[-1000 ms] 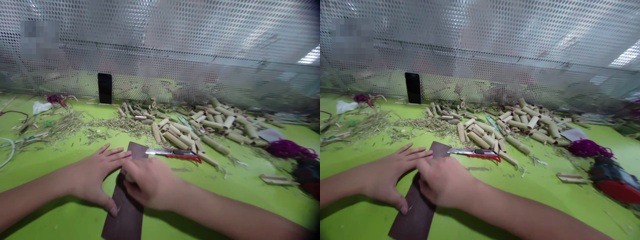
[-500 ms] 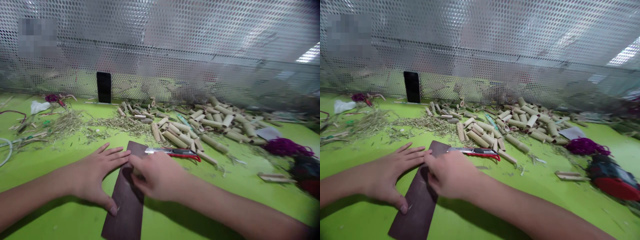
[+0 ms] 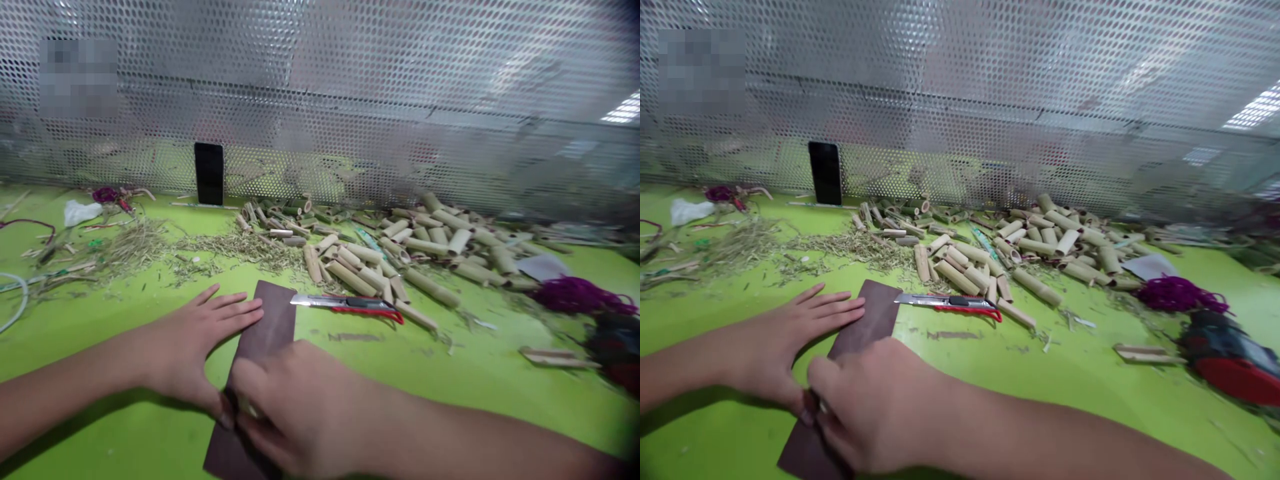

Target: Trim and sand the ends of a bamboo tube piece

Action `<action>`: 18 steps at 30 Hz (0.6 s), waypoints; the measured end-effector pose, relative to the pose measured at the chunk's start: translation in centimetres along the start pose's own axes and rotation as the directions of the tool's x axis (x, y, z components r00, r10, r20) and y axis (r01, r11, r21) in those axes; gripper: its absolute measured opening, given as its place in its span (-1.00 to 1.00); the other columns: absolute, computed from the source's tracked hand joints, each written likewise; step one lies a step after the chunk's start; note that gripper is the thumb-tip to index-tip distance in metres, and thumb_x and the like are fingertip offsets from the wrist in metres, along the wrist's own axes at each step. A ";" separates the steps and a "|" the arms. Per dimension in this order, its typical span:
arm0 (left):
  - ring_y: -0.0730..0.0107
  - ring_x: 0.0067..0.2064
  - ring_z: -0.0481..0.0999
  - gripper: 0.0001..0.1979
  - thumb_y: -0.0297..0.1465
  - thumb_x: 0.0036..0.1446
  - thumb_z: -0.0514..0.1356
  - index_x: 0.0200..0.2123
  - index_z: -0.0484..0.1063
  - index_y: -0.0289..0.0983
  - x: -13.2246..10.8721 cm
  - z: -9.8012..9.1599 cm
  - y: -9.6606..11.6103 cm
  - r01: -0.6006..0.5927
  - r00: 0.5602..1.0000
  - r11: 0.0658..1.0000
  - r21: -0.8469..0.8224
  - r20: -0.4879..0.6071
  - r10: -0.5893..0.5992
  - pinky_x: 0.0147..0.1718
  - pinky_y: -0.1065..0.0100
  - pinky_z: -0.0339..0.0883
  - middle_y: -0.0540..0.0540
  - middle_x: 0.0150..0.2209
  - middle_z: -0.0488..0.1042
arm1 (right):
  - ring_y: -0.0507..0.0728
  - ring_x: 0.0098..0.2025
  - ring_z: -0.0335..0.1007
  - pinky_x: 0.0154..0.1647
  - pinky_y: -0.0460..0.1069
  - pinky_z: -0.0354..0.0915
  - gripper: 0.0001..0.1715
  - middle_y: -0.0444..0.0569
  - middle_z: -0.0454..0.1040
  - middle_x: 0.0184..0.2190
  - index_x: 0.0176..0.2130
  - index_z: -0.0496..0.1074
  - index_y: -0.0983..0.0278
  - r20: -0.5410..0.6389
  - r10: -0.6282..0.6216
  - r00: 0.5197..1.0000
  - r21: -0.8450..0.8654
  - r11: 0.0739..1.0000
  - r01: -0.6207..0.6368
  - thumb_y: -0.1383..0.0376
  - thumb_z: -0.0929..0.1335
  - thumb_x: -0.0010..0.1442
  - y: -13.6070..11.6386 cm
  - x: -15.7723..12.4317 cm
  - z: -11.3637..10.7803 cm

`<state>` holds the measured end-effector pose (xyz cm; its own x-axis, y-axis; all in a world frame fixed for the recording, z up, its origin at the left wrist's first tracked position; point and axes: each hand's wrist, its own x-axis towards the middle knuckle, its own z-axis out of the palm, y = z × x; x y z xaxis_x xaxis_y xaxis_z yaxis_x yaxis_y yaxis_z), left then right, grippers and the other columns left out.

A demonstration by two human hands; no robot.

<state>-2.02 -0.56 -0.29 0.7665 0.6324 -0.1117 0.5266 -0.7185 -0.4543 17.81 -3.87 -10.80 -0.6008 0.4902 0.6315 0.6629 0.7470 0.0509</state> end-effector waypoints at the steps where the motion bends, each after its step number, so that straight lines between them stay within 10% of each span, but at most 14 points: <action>1: -0.14 0.49 -0.08 0.21 0.19 -0.06 0.36 0.50 -0.10 -0.15 0.0 0.0 0.0 0.001 1.000 1.000 -0.005 0.005 -0.001 0.44 -0.21 -0.42 -0.17 0.49 -0.13 | 0.04 -0.59 0.22 -0.60 -0.04 -0.12 -0.78 -0.16 0.47 -0.52 -0.17 0.40 0.20 0.040 -0.034 0.999 0.002 0.999 0.034 0.17 0.38 0.20 0.0 -0.1 -0.1; 6: -0.16 0.50 -0.11 0.21 0.22 -0.05 0.33 0.50 -0.10 -0.18 0.0 -0.1 0.1 0.018 1.000 1.000 -0.007 0.013 -0.018 0.43 -0.23 -0.45 -0.18 0.49 -0.18 | 0.05 -0.60 0.20 -0.59 -0.03 -0.15 -0.81 -0.08 0.48 -0.52 -0.15 0.39 0.28 -0.100 0.213 0.972 -0.108 0.969 -0.224 0.21 0.30 0.30 0.7 0.1 -0.4; 11: -0.17 0.49 -0.11 0.21 0.22 -0.06 0.34 0.50 -0.10 -0.13 0.1 -0.1 0.1 0.014 1.000 1.000 -0.018 0.009 -0.013 0.44 -0.21 -0.43 -0.14 0.50 -0.16 | 0.04 -0.55 0.28 -0.56 -0.06 -0.07 -0.80 -0.14 0.53 -0.46 -0.17 0.41 0.20 0.068 -0.086 0.994 0.074 0.994 0.081 0.19 0.38 0.20 0.1 -0.2 -0.4; 18: -0.15 0.50 -0.12 0.21 0.21 -0.05 0.34 0.50 -0.11 -0.16 0.1 -0.2 0.1 0.023 0.999 1.000 0.009 0.022 -0.023 0.44 -0.22 -0.44 -0.15 0.50 -0.18 | 0.06 -0.50 0.28 -0.53 -0.03 -0.05 -0.86 -0.08 0.53 -0.42 -0.21 0.44 0.25 -0.084 -0.019 0.996 -0.049 0.999 0.015 0.26 0.33 0.21 1.2 0.2 -0.2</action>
<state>-1.81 -0.63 -0.18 0.7460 0.6550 -0.1207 0.5406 -0.7013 -0.4646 18.60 -3.01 -10.44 -0.5739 0.4364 0.6930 0.6746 0.7316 0.0980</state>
